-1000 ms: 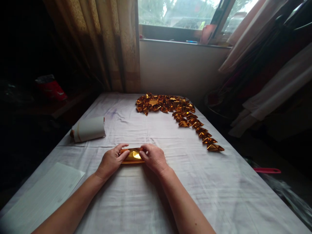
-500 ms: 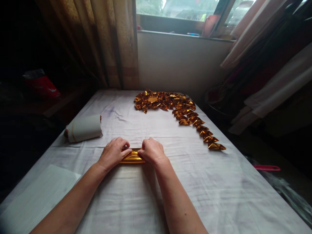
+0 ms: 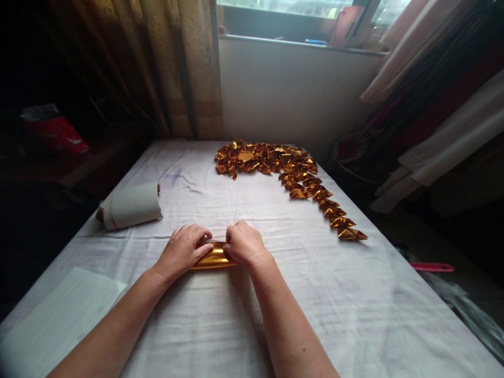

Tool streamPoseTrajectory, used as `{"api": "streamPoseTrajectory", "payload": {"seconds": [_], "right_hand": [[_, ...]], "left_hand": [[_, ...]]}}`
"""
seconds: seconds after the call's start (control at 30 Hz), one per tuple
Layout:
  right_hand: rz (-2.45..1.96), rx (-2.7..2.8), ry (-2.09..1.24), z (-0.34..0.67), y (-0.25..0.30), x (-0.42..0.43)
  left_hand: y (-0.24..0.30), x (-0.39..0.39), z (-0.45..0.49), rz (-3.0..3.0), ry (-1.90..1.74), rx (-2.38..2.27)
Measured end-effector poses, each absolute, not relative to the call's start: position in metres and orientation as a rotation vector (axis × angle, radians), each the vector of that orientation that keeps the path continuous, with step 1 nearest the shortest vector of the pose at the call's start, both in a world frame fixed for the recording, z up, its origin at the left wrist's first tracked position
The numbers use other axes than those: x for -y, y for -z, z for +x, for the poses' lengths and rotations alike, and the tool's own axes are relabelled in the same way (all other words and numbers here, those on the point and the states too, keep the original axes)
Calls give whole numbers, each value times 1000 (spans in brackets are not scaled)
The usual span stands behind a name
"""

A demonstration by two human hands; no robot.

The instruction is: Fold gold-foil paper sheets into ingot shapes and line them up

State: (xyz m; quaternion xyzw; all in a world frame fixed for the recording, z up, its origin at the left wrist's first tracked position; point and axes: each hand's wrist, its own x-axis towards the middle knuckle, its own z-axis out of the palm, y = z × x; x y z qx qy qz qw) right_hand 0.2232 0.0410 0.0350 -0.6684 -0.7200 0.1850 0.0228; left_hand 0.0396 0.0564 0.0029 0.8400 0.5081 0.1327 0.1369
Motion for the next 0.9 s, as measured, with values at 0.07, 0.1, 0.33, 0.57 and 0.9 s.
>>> {"api": "streamPoseTrajectory", "payload": {"seconds": [0.07, 0.1, 0.33, 0.57, 0.9], "right_hand": [[-2054, 2231, -597, 225, -37, -42], [-2049, 2223, -623, 225, -37, -43], [-1889, 1994, -891, 237, -38, -45], [-1692, 1860, -1093, 253, -31, -50], [-1504, 1671, -1265, 249, -25, -52]], "left_hand": [[-5, -57, 39, 2426, -376, -1450], [-6, -57, 38, 2414, -378, -1438], [-16, -62, 35, 2184, -400, -1329], [-26, -62, 32, 2059, -501, -1307], [-27, -65, 27, 1960, -499, -1277]]}}
